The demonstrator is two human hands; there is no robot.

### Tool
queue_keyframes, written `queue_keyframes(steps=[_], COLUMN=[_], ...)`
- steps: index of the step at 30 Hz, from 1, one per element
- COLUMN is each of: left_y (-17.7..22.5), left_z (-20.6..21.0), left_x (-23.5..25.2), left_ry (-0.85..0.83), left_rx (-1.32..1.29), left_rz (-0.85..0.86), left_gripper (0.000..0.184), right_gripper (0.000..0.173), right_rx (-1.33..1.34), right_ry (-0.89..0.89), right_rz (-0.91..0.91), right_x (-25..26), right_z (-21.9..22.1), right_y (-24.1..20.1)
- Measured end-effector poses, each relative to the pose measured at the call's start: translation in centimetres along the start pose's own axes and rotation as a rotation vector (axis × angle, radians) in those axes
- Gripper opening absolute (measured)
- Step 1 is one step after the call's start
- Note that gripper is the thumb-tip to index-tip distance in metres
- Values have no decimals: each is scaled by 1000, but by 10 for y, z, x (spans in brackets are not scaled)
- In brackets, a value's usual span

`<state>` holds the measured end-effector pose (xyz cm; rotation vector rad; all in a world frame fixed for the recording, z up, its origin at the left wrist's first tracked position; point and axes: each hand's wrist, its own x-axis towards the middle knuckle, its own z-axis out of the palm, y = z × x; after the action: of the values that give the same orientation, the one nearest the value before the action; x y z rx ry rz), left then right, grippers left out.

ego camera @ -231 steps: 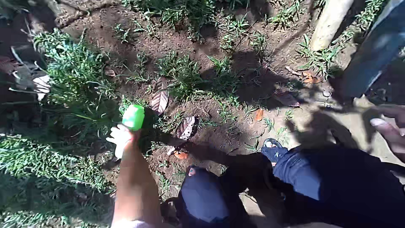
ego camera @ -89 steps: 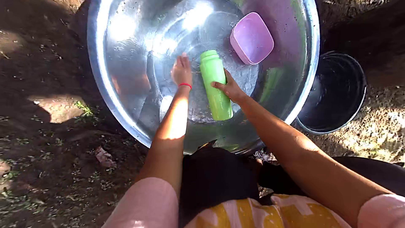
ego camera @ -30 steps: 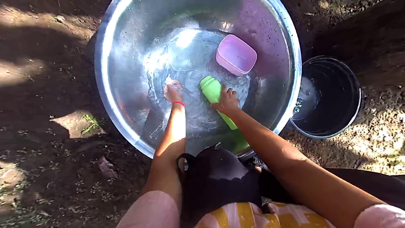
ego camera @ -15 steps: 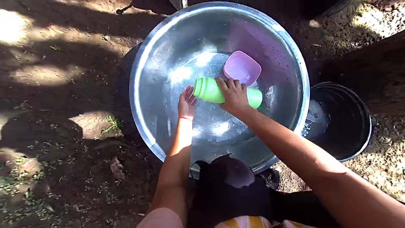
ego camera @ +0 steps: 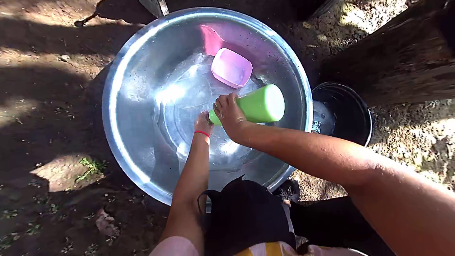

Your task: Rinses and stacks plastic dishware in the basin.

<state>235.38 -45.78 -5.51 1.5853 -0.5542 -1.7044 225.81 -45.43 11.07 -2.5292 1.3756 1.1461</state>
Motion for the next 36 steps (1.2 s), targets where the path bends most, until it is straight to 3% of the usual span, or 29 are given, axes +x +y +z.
queue_keyframes(steps=[3, 5, 7, 9, 11, 14, 16, 17, 19, 20, 21, 23, 25, 27, 30, 33, 34, 36], left_y=[-1, -21, -28, -17, -4, -16, -34, -39, -37, -31, -22, -7, 1, 4, 24, 41, 45, 49], left_z=[-24, -44, -31, -9, -2, -38, -42, -29, -4, 6, 15, 20, 15, 17, 30, 42, 44, 45], left_x=[-6, -21, -28, -34, -37, -29, -26, -30, -45, -51, -56, -58, -50, -41, -30, -14, -13, -20], left_ry=[488, 638, 555, 142, 13, 418, 582, 545, 217, 64, -8, -64, -94, -141, -198, -307, -361, -436], left_rx=[422, 551, 238, -148, -34, 511, 344, 137, -214, -268, -231, 3, 169, 171, 44, -88, -107, -137], left_rz=[109, 153, 129, -17, 3, 213, 105, 14, -181, -259, -283, -170, -19, -32, -127, -198, -197, -161], left_gripper=[43, 46, 42, 40, 37, 39, 42, 41, 35, 33, 35, 38, 41, 54, 65, 67, 67, 62], right_gripper=[69, 93, 111, 115, 116, 116, 117, 117, 114, 110, 105, 95, 80, 62, 65, 77, 80, 84], right_rx=[333, 611, 804, 914, 1003, 1259, 1452, 1530, 1647, 1710, 1796, 2011, 2208, 2320, 2371, 2283, 2246, 2185], right_ry=[-162, -230, -173, -188, -232, -188, -101, -59, 4, 41, 82, 132, 107, 32, -75, -242, -279, -250], right_rz=[125, 253, 353, 380, 372, 393, 411, 424, 447, 446, 444, 461, 464, 392, 163, -193, -247, -173], right_x=[-3, -4, 1, 9, 18, 24, 32, 37, 46, 49, 50, 44, 38, 25, 11, 1, -4, -27], right_z=[21, 53, 93, 117, 130, 152, 172, 179, 185, 188, 188, 183, 173, 157, 134, 122, 116, 96], right_y=[8, 14, 19, 19, 15, 10, 9, 7, 3, 1, 1, 1, 9, 23, 50, 84, 92, 102])
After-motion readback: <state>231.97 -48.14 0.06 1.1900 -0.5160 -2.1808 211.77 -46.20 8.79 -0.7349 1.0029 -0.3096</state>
